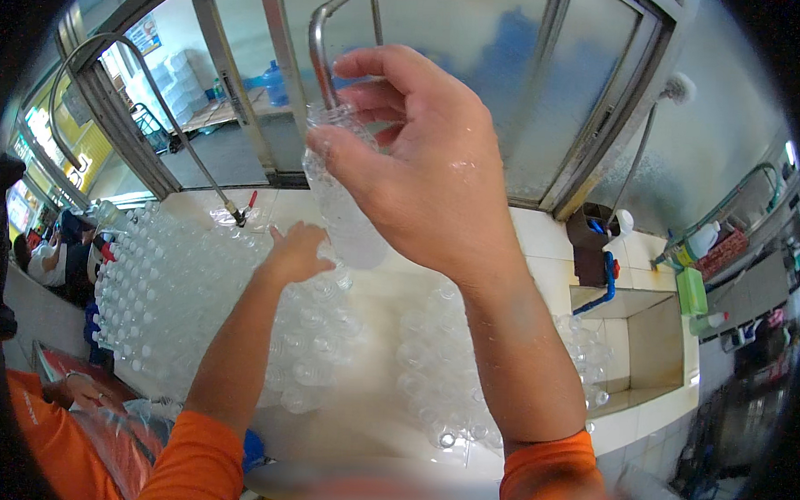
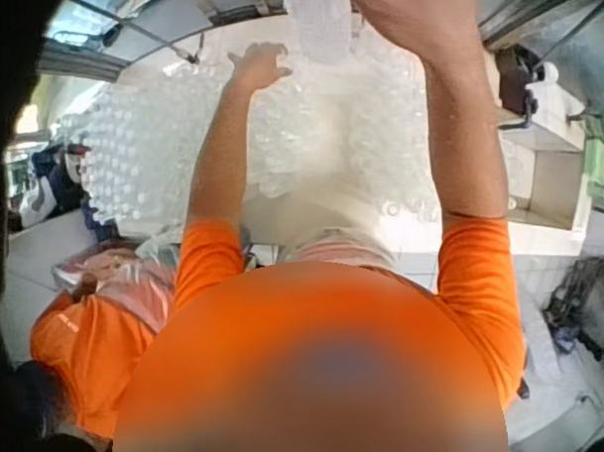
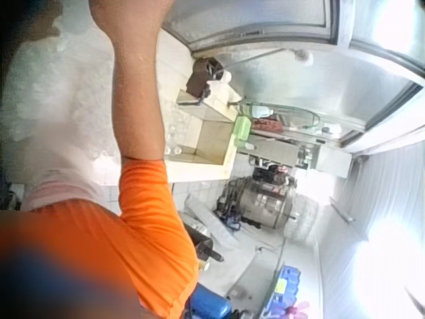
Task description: The person fills multiple clear plastic bottles with water from a wall-mounted tap, then places them on a tiled counter. The person repeats this process for many bottles, arranging them in rows.
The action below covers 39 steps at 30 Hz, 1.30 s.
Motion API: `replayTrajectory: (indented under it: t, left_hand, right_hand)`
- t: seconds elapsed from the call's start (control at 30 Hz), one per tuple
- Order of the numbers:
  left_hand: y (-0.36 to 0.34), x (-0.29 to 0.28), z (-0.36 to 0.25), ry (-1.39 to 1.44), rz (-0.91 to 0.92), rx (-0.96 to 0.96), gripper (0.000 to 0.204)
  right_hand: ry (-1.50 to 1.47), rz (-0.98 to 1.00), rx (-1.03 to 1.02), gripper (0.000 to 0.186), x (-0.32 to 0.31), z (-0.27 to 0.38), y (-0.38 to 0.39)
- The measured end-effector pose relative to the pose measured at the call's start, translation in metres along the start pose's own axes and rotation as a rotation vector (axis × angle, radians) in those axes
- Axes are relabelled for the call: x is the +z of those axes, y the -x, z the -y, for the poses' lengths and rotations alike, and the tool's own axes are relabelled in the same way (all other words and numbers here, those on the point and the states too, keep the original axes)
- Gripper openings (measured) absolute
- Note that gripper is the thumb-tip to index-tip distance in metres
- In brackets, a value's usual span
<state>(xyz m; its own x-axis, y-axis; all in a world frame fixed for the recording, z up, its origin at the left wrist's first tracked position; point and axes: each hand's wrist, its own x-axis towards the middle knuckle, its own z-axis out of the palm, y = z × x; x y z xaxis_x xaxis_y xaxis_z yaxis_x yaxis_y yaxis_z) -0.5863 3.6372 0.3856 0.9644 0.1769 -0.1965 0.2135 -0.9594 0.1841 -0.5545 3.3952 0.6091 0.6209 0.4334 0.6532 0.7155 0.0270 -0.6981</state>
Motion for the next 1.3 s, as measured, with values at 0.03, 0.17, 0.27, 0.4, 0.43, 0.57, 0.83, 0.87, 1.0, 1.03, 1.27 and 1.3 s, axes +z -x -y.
replayTrajectory:
  t: [0.03,0.17,0.27,0.4,0.43,0.57,0.83,0.87,1.0,1.03,1.27,1.3]
  left_hand:
    - [0.002,-0.016,-0.001,0.174,-0.051,0.008,0.061]
    - [0.024,-0.087,-0.033,1.502,-0.298,0.508,0.081]
    - [0.058,-0.124,-0.074,1.362,-0.520,0.803,0.082]
    - [0.083,-0.162,-0.096,1.111,-0.555,0.685,0.077]
    - [0.086,-0.165,-0.099,1.109,-0.579,0.642,0.076]
    - [0.085,-0.165,-0.102,1.019,-0.714,0.710,0.076]
    - [0.087,-0.167,-0.109,0.942,-0.807,0.755,0.070]
    - [0.087,-0.167,-0.109,0.943,-0.800,0.742,0.070]
    - [0.086,-0.163,-0.106,0.881,-0.776,0.647,0.076]
    - [0.086,-0.162,-0.105,0.865,-0.770,0.641,0.077]
    - [0.089,-0.142,-0.092,0.748,-0.805,0.593,0.077]
    - [0.092,-0.137,-0.087,0.810,-0.687,0.495,0.077]
  right_hand:
    - [0.048,-0.016,-0.023,0.051,0.000,0.001,-0.001]
    - [0.106,-0.088,0.027,0.055,0.008,0.006,-0.005]
    - [-0.094,-0.143,-0.092,0.052,0.012,-0.004,-0.005]
    - [-0.237,-0.204,0.003,0.043,0.000,-0.050,0.026]
    - [-0.126,-0.163,0.038,0.040,-0.003,-0.066,0.043]
    - [0.572,0.544,0.243,0.041,-0.001,-0.119,0.141]
    - [0.491,0.599,0.282,0.043,-0.005,-0.142,0.172]
    - [0.439,0.537,0.302,0.044,-0.009,-0.133,0.159]
    - [0.281,0.198,-0.006,0.046,-0.031,-0.084,0.095]
    - [0.204,0.126,0.050,0.046,-0.036,-0.068,0.083]
    - [0.299,0.042,-0.089,0.038,-0.020,-0.013,0.014]
    - [0.341,0.090,-0.139,0.040,-0.018,-0.010,0.010]
